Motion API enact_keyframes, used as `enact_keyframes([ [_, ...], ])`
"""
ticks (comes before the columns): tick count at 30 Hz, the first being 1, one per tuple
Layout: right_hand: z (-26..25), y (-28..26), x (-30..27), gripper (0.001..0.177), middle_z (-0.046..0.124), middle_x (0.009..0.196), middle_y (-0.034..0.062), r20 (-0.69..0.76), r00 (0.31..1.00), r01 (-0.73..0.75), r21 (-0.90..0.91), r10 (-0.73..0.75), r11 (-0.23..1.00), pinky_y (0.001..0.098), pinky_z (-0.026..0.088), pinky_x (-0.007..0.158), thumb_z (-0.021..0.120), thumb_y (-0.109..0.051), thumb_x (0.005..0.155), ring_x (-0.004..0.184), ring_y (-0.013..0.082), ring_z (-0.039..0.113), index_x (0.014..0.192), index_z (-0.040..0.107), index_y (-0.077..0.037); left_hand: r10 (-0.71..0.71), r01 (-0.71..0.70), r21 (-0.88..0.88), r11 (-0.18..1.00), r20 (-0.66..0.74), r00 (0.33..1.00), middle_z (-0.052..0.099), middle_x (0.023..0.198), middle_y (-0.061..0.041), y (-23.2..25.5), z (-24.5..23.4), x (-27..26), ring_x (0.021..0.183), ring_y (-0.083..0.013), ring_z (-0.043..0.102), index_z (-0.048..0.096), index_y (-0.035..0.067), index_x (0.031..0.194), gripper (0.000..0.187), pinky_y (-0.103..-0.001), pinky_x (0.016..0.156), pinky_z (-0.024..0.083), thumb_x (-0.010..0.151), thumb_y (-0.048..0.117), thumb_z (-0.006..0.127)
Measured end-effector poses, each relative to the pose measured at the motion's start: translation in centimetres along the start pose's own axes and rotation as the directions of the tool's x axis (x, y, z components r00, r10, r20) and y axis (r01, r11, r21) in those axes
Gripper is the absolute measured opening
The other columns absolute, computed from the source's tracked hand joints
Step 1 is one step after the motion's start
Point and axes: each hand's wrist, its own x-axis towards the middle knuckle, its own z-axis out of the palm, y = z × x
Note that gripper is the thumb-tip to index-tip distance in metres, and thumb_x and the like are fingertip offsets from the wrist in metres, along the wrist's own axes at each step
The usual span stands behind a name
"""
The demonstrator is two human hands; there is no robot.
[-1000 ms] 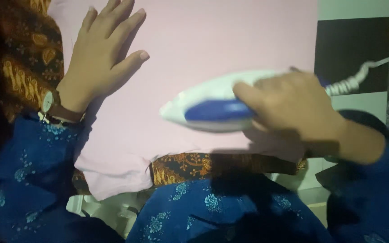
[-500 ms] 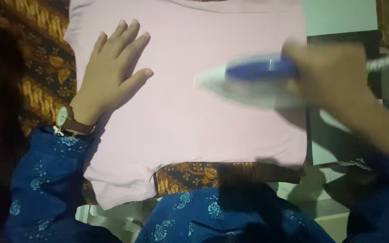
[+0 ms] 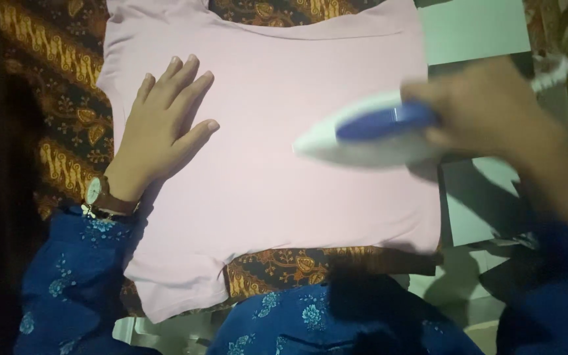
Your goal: Iron a pink t-shirt on a flat surface.
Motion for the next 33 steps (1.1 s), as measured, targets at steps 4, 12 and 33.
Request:
enact_keyframes([
  [4,1.3,-1.1,-3.9,0.022,0.074,0.068,0.0046,-0.127,0.943,0.329,0.202,-0.309,0.922,0.0305,0.053,0.045,0.080,-0.029,0.078,0.051,0.0180,0.067,0.097,0.073,-0.020,0.004,-0.004,0.017,1.000,0.013,1.000,0.037,0.166,-0.020,-0.1,0.1,0.1,0.155,-0.0417,0.029,0.049,0.009,0.156,0.066,-0.063,0.124,0.019,0.100,0.043,0.059],
  [12,0.7,-1.8,1.8,0.019,0.063,0.062,0.0035,-0.399,0.903,0.182,0.022,-0.159,0.983,0.0367,0.049,0.048,0.079,-0.031,0.088,0.051,0.0202,0.062,0.090,0.066,-0.016,-0.003,0.004,0.011,1.000,-0.011,1.000,0.037,0.166,-0.019,0.1,-0.2,0.0,0.155,-0.0405,0.030,0.049,0.010,0.154,0.065,-0.063,0.123,0.019,0.099,0.044,0.059],
  [33,-1.4,-2.1,10.7,0.025,0.068,0.075,0.0029,-0.440,0.872,0.216,-0.049,-0.215,0.975,0.0370,0.052,0.062,0.088,-0.033,0.084,0.066,0.0221,0.069,0.092,0.069,-0.019,-0.032,0.038,0.060,0.998,-0.094,0.995,0.035,0.165,-0.023,-0.9,0.7,-0.9,0.155,-0.0411,0.027,0.043,0.001,0.156,0.080,-0.062,0.123,0.018,0.096,0.050,0.062],
])
